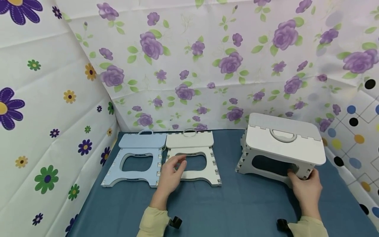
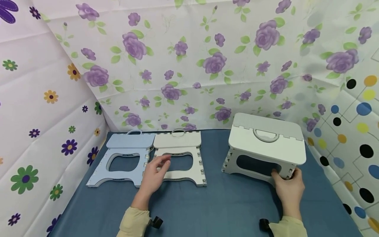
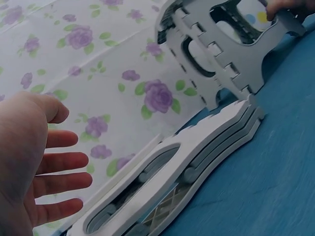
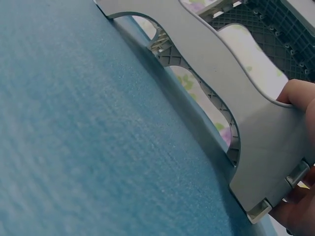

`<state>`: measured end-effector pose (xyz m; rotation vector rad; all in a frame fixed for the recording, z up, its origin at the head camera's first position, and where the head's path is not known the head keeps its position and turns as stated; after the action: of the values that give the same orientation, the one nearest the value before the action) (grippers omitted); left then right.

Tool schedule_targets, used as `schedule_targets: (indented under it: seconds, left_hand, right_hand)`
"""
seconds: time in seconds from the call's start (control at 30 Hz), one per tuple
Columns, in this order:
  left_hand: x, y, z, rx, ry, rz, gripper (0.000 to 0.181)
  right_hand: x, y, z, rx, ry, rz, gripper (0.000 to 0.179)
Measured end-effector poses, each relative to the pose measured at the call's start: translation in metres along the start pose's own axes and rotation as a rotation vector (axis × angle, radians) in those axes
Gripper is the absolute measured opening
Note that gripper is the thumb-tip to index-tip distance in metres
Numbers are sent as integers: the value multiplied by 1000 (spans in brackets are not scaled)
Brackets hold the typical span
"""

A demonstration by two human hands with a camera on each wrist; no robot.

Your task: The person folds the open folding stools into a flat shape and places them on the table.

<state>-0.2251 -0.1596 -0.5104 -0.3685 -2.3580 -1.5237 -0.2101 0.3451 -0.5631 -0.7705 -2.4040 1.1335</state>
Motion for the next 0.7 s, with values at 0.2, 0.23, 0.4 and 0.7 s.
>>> schedule_targets:
  seconds: [0.2, 0.23, 0.4, 0.7]
  left_hand:
    - [1, 11, 10, -33, -27, 34, 33]
    - [0, 12, 12, -40, -30, 33, 33]
    - [0, 20, 28, -72, -56, 16, 33]
    - [1, 41, 83, -157, -188, -63, 40]
  right_hand:
    - [0, -4, 0, -2, -26, -26, 73]
    - [0, -4, 0, -6, -34, -31, 72]
    - [4, -6, 0, -58, -98, -63, 67]
    - [13, -15, 0, -119, -242, -71, 83]
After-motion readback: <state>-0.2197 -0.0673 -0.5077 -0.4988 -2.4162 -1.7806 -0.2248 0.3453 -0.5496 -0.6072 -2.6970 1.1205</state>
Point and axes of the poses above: each hand's wrist, its own x-axis towards the middle knuckle, its own z-axis out of the palm, y = z × x, the point moved 4 cm from there along x, towards the middle knuckle, and after that the axes turned 6 degrees about -x, right-handed, at the moved point
